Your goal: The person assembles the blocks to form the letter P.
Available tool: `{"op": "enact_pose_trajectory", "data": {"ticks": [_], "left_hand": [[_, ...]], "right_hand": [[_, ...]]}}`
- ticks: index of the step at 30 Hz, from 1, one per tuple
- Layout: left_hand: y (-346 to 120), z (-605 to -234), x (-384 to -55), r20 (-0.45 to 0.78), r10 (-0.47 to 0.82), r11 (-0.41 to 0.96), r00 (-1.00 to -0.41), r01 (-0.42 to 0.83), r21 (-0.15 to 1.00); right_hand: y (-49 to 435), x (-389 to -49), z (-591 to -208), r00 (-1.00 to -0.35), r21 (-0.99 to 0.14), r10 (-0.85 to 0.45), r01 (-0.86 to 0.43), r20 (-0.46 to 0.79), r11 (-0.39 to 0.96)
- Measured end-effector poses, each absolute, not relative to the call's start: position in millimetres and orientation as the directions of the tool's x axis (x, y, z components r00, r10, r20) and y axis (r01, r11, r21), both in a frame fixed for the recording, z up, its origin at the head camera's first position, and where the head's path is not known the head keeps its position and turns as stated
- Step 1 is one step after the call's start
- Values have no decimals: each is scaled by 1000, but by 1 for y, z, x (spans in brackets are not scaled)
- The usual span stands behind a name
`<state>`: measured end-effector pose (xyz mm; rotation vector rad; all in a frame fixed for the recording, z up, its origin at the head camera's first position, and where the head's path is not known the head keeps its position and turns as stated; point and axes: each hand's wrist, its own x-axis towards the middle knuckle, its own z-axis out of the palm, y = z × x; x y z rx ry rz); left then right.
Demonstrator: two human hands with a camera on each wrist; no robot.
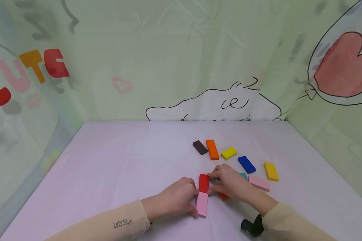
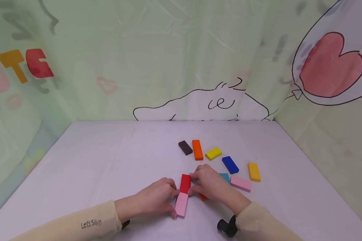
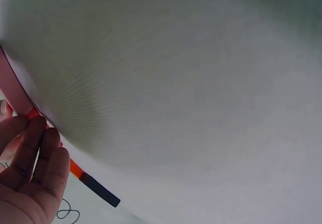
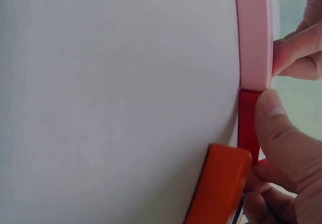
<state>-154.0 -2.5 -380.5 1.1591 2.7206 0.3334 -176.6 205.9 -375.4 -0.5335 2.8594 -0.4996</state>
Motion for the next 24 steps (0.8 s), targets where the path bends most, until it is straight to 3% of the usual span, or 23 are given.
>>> {"op": "enact_pose_trajectory", "data": {"ticks": [24], "left_hand": [[-17,-380,-151,-109,649,735,-753,583,346]], "right_hand": [[181,-175,-370,-932,-406,-316,-224,-176,886]]}}
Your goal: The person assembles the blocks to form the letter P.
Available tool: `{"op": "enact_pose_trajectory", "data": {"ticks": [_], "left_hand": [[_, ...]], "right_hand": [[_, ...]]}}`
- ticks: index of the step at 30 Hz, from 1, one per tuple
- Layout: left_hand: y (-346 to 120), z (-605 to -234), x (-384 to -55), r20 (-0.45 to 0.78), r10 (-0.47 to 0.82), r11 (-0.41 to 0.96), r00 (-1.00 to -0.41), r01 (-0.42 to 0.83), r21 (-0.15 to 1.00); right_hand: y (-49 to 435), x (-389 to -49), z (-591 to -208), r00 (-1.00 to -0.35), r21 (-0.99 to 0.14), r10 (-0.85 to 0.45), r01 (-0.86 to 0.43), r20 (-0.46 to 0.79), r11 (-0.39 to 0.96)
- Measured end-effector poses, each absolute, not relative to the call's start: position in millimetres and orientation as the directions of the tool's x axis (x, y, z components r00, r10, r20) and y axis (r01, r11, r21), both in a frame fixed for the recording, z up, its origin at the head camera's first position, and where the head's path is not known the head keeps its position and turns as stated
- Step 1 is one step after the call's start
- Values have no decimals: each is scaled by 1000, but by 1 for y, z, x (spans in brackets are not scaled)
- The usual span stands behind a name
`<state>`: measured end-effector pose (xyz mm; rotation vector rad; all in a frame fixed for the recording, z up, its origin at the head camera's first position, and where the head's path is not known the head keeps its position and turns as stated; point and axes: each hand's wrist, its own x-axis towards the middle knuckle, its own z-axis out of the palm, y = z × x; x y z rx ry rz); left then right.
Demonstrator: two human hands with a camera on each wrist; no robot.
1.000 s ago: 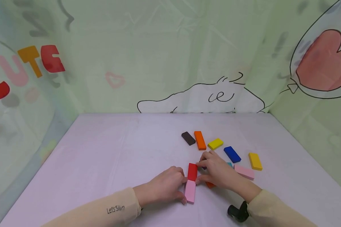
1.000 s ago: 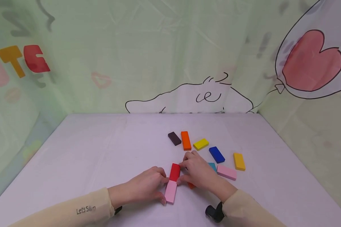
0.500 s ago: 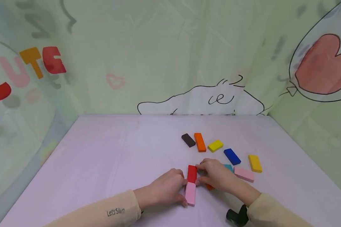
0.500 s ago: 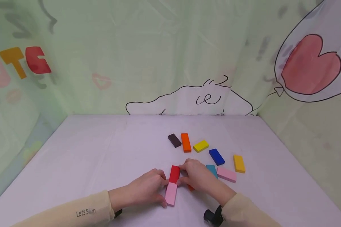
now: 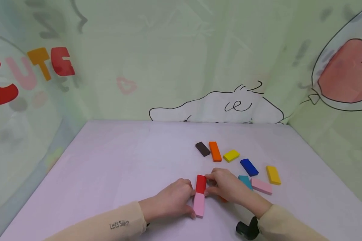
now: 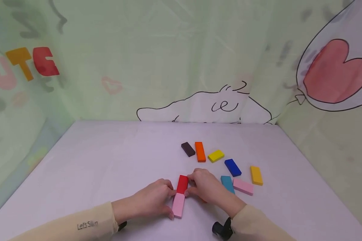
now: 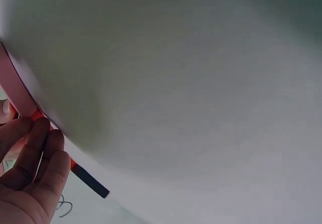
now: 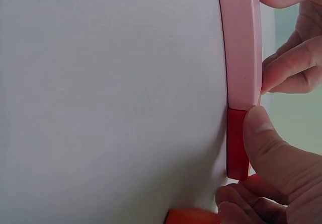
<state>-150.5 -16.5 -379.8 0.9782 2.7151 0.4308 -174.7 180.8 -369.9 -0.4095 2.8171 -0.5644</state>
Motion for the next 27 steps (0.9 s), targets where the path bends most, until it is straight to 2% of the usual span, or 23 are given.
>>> {"op": "enact_pose_trajectory", "data": {"ticks": [14,27], "left_hand": [[-68,-383,-148,-125,564,776,-816,473,418],[-129,-383,-139,-112,505,779,-856,396,485]], "right_hand": [[132,-185,-374,-904,-434,-411,-325,-119,841],[77,-194,-383,-820,-416,-570,-502,-50,758]]}}
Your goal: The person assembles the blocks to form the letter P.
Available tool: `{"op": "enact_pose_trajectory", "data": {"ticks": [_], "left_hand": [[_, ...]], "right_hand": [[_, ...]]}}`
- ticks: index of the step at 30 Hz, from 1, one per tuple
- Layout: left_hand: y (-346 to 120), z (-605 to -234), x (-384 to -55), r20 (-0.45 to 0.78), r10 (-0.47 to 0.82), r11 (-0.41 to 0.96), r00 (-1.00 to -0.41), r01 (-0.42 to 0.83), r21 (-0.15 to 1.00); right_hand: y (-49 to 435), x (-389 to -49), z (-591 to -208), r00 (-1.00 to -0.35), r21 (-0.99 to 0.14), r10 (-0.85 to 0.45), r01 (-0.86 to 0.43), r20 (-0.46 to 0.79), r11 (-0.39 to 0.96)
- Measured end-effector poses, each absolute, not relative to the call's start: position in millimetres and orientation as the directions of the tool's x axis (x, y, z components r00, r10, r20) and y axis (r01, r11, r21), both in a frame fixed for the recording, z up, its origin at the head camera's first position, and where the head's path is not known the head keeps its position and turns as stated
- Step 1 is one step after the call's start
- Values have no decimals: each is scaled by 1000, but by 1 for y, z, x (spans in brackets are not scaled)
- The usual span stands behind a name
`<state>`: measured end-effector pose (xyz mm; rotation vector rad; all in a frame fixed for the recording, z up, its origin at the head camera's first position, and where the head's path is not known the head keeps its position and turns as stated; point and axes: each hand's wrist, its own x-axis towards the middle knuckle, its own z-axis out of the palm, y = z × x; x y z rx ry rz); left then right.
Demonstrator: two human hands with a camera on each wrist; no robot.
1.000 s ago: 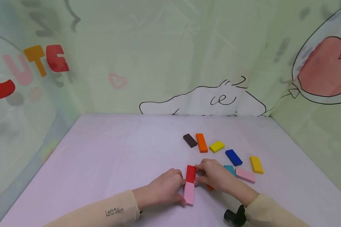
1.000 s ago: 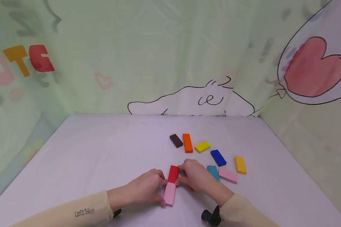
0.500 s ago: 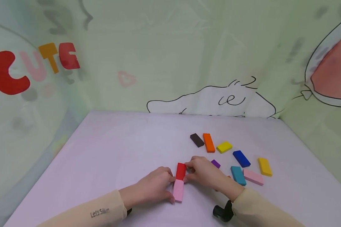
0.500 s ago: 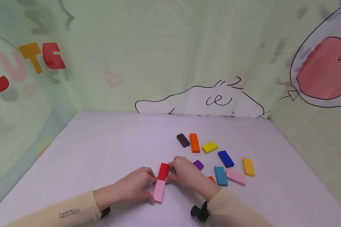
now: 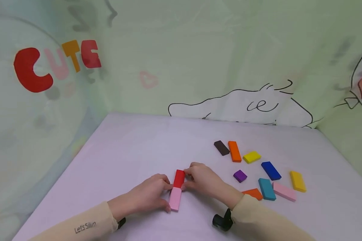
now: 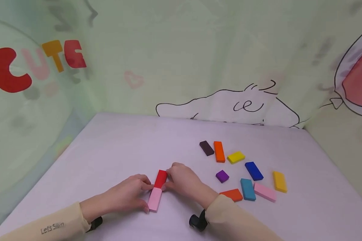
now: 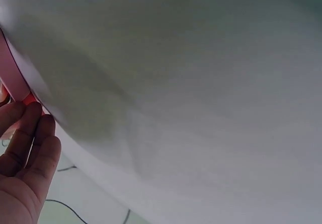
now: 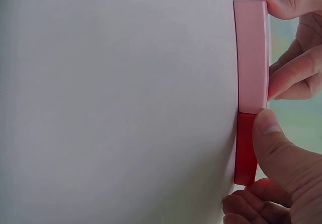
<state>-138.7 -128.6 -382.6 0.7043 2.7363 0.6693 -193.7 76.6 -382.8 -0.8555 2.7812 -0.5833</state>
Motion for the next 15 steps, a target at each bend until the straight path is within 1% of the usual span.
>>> {"op": "enact_pose_trajectory", "data": {"ticks": [8,15], "left_hand": [[-158,-384,-133,-133,444,803,-886,328,497],[-182,-386,-126,-131,416,810,-900,301,503]], "right_hand": [[46,-193,-382,-777,-401,-629,-572,-14,716],[22,-193,-382,-742,-380,-671,-620,-1,686]]}}
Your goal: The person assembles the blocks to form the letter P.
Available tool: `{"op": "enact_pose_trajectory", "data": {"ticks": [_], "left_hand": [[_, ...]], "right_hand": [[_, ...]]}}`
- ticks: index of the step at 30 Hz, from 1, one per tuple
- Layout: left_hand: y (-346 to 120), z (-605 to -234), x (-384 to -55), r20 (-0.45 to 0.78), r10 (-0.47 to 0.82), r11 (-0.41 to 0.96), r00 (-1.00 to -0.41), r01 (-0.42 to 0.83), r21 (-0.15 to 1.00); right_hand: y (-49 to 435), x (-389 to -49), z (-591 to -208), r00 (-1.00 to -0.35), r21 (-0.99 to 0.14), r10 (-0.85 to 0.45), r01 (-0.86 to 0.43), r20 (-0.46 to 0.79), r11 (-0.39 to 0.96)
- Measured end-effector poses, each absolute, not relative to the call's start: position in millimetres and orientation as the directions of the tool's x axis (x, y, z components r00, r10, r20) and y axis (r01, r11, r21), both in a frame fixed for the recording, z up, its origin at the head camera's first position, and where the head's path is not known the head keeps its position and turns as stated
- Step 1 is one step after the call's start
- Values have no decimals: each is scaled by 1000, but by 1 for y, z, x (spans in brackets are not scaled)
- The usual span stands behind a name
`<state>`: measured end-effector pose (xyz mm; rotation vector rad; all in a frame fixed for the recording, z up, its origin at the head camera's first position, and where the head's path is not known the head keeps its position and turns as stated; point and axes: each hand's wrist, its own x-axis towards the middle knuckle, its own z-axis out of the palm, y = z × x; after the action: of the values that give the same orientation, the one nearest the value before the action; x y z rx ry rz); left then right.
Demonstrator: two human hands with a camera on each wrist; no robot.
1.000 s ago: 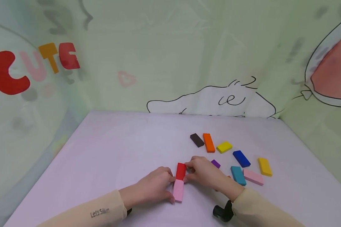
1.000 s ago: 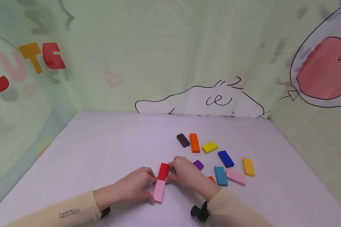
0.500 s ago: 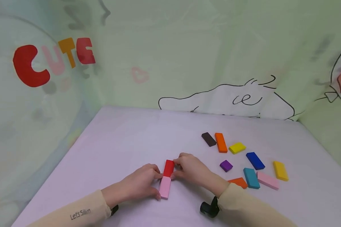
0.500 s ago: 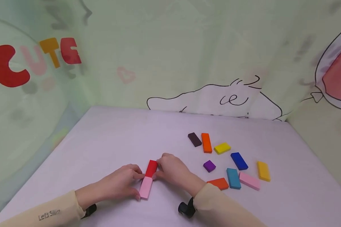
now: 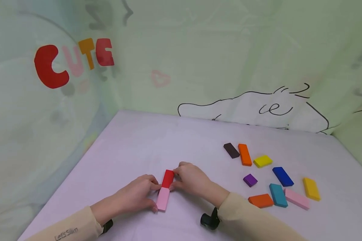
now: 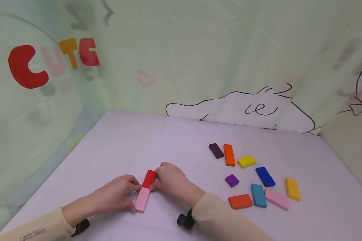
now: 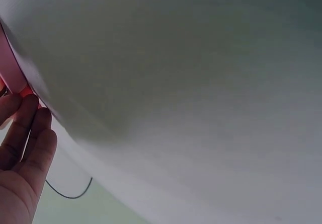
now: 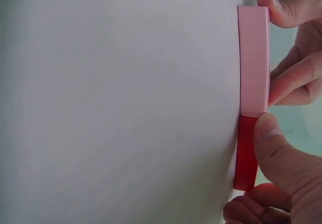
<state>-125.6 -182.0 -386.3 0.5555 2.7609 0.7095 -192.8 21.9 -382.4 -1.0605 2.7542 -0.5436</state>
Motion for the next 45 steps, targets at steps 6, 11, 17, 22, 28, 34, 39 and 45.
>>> {"op": "enact_pose_trajectory", "data": {"ticks": [6,11,17,22,28,34,39,45], "left_hand": [[-195,-387,-121,-131,407,814,-904,294,501],[-203,-387,-118,-135,397,819,-908,284,499],[-211,-387,-114,-126,391,821,-912,284,496],[-214,-387,-112,-133,375,823,-917,263,503],[-217,-386,-110,-134,375,818,-917,259,513],[-218,-385,-110,-146,360,820,-921,238,520],[-220,-384,-109,-153,353,822,-923,228,521],[-223,-383,-110,-166,340,827,-926,210,522]], "right_hand": [[10,-192,-383,-734,-378,-679,-628,-1,680],[0,-191,-386,-720,-362,-694,-648,1,671],[-8,-191,-389,-706,-347,-708,-669,20,657],[-11,-191,-390,-695,-351,-718,-683,40,641],[-12,-192,-390,-686,-370,-725,-690,60,622],[-14,-192,-390,-683,-385,-727,-690,65,613],[-17,-193,-392,-685,-388,-726,-687,62,615],[-19,-195,-393,-694,-418,-719,-666,43,618]]}}
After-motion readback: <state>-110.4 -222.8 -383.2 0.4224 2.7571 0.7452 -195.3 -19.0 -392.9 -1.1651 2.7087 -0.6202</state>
